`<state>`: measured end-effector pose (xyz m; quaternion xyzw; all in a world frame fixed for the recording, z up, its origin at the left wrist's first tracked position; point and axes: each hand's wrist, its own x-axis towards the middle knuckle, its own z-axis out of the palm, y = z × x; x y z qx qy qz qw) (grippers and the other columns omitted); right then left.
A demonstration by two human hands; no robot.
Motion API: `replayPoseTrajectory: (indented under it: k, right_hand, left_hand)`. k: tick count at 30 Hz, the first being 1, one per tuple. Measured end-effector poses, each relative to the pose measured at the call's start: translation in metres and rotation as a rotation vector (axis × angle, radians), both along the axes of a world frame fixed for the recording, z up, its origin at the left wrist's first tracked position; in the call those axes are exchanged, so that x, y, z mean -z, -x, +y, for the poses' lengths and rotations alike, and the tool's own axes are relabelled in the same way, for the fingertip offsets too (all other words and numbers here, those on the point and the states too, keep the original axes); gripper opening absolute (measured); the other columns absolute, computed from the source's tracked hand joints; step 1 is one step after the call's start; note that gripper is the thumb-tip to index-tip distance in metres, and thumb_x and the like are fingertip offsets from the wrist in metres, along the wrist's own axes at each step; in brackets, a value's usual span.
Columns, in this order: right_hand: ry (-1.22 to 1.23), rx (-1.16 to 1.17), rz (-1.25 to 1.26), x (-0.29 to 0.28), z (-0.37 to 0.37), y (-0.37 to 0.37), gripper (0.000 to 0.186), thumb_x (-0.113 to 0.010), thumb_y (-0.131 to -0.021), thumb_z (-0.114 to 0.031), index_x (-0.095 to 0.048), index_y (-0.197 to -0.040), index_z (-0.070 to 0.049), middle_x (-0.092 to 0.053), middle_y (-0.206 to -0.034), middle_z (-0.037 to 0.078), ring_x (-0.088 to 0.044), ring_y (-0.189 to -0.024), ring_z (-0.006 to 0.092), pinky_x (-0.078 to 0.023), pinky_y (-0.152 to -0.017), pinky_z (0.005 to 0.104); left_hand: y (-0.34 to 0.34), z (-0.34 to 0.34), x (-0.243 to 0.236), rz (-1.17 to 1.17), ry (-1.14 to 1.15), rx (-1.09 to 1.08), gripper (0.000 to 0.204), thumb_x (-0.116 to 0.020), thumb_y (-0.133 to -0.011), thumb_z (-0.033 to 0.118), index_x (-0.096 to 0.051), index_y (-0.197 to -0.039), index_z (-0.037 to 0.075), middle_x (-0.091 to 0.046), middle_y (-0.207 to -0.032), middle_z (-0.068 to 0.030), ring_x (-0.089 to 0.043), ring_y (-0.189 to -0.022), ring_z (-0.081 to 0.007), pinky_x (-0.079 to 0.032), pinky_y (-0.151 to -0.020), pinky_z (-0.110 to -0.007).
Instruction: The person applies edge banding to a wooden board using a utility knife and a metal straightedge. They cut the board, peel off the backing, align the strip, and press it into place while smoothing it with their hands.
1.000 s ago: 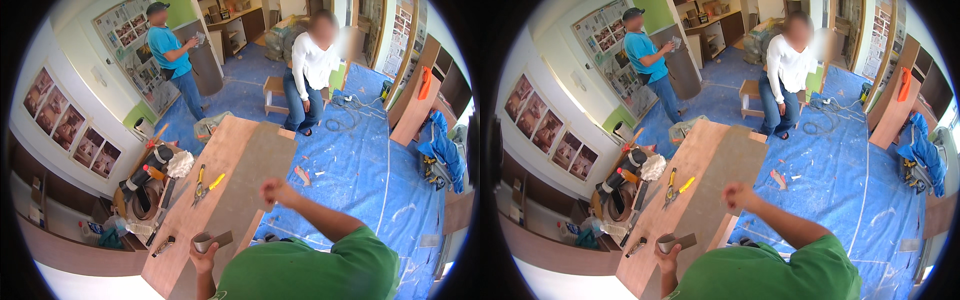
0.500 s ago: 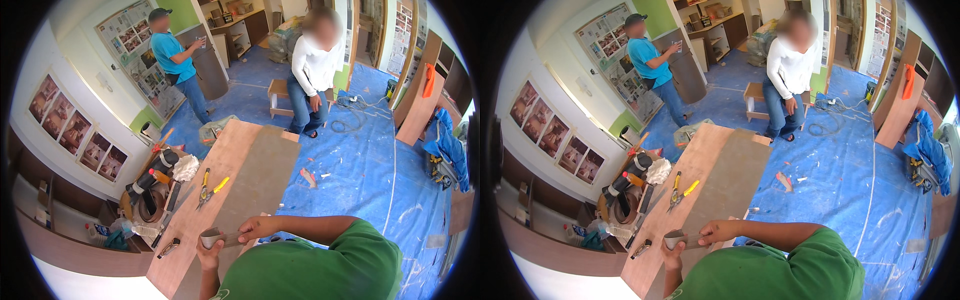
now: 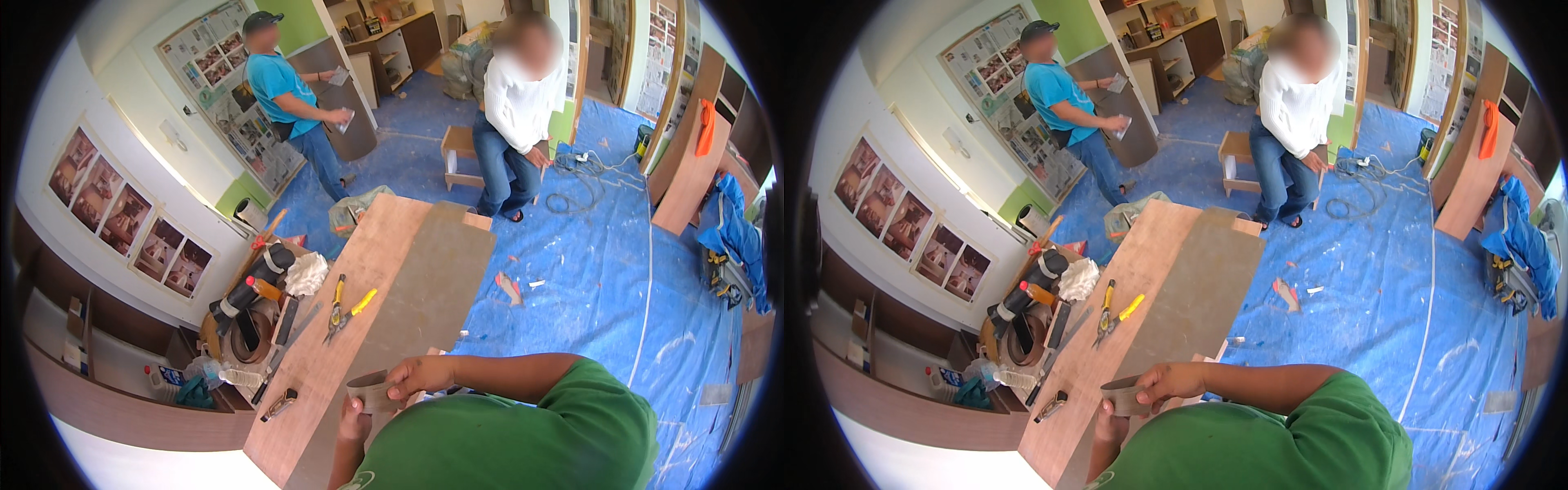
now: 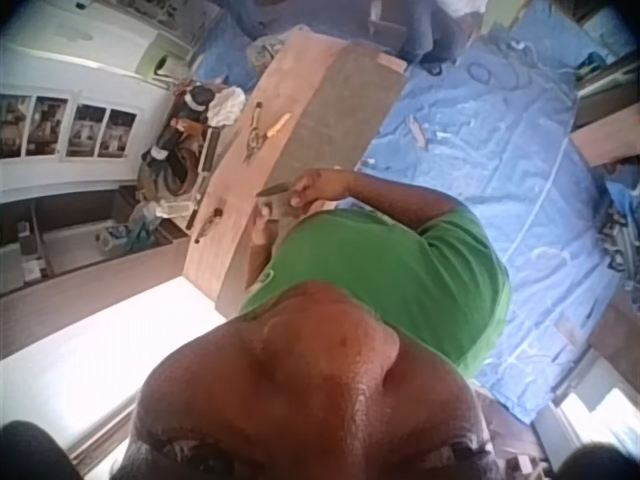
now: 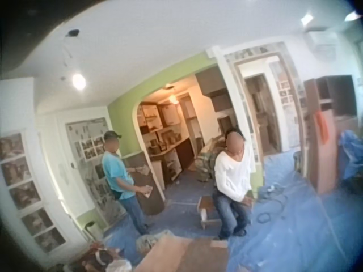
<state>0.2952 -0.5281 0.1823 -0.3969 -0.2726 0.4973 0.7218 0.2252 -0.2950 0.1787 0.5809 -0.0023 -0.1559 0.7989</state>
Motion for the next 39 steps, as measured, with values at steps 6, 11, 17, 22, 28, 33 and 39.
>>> replayPoseTrajectory:
  k: [6, 11, 17, 22, 28, 33, 39]
  right_hand:
    - [-0.093, -0.025, 0.197, 0.003, 0.0, 0.0, 0.036, -0.063, -0.1, -0.033, -0.066, -0.117, -0.002, -0.067, -0.114, 0.008, -0.068, -0.1, 0.0182, -0.053, -0.085, 0.0295]
    - [0.071, 0.078, 0.077, 0.011, -0.002, -0.007, 0.037, -0.063, -0.099, -0.038, -0.067, -0.113, -0.004, -0.07, -0.105, 0.005, -0.069, -0.093, 0.0157, -0.052, -0.077, 0.0263]
    - [0.101, 0.087, 0.088, 0.018, -0.004, -0.004, 0.032, -0.062, -0.099, -0.036, -0.068, -0.105, -0.004, -0.071, -0.087, 0.004, -0.066, -0.079, 0.0119, -0.052, -0.073, 0.0256]
    - [0.127, 0.137, 0.077, 0.021, -0.006, -0.006, 0.031, -0.061, -0.1, -0.035, -0.068, -0.106, -0.005, -0.071, -0.09, 0.005, -0.066, -0.082, 0.0129, -0.052, -0.076, 0.0271]
    - [-0.029, 0.053, 0.2, 0.0, -0.008, -0.003, 0.03, -0.061, -0.1, -0.029, -0.065, -0.115, -0.003, -0.07, -0.106, 0.009, -0.066, -0.095, 0.0147, -0.053, -0.085, 0.0305]
    - [0.027, 0.127, 0.108, 0.01, -0.007, -0.009, 0.029, -0.064, -0.099, -0.027, -0.064, -0.116, -0.004, -0.072, -0.101, 0.008, -0.068, -0.089, 0.0144, -0.054, -0.077, 0.0285]
    - [0.13, 0.081, 0.054, 0.009, -0.009, -0.003, 0.025, -0.064, -0.098, -0.026, -0.065, -0.106, -0.003, -0.073, -0.088, 0.008, -0.067, -0.074, 0.0119, -0.053, -0.07, 0.026]
  left_hand:
    - [-0.005, -0.004, -0.007, 0.123, 0.079, 0.073, 0.101, -0.07, -0.074, 0.071, -0.048, -0.14, -0.001, -0.059, -0.13, -0.0127, -0.058, -0.118, -0.0246, -0.044, -0.1, -0.038]
    - [-0.006, -0.005, 0.0, 0.077, -0.023, 0.058, 0.1, -0.067, -0.073, 0.077, -0.052, -0.136, 0.001, -0.062, -0.125, -0.0103, -0.061, -0.109, -0.0228, -0.048, -0.092, -0.037]
    - [-0.006, -0.001, 0.007, 0.123, 0.061, 0.175, 0.094, -0.067, -0.077, 0.072, -0.054, -0.136, 0.0, -0.062, -0.128, -0.0096, -0.058, -0.118, -0.0226, -0.043, -0.1, -0.037]
    - [-0.009, -0.007, 0.019, 0.107, 0.086, 0.125, 0.09, -0.066, -0.079, 0.071, -0.053, -0.135, 0.002, -0.063, -0.125, -0.0094, -0.059, -0.114, -0.0222, -0.044, -0.098, -0.038]
    - [-0.012, -0.002, 0.021, 0.104, 0.042, 0.028, 0.086, -0.068, -0.081, 0.065, -0.052, -0.136, 0.001, -0.063, -0.122, -0.01, -0.06, -0.109, -0.0213, -0.046, -0.091, -0.035]
    - [-0.011, -0.002, 0.023, 0.052, -0.181, -0.125, 0.084, -0.071, -0.081, 0.06, -0.052, -0.135, -0.002, -0.062, -0.122, -0.011, -0.059, -0.107, -0.0202, -0.046, -0.089, -0.034]
    - [0.001, -0.006, 0.01, 0.093, 0.011, 0.003, 0.086, -0.072, -0.081, 0.058, -0.051, -0.136, -0.003, -0.06, -0.127, -0.0148, -0.057, -0.118, -0.0253, -0.044, -0.101, -0.038]
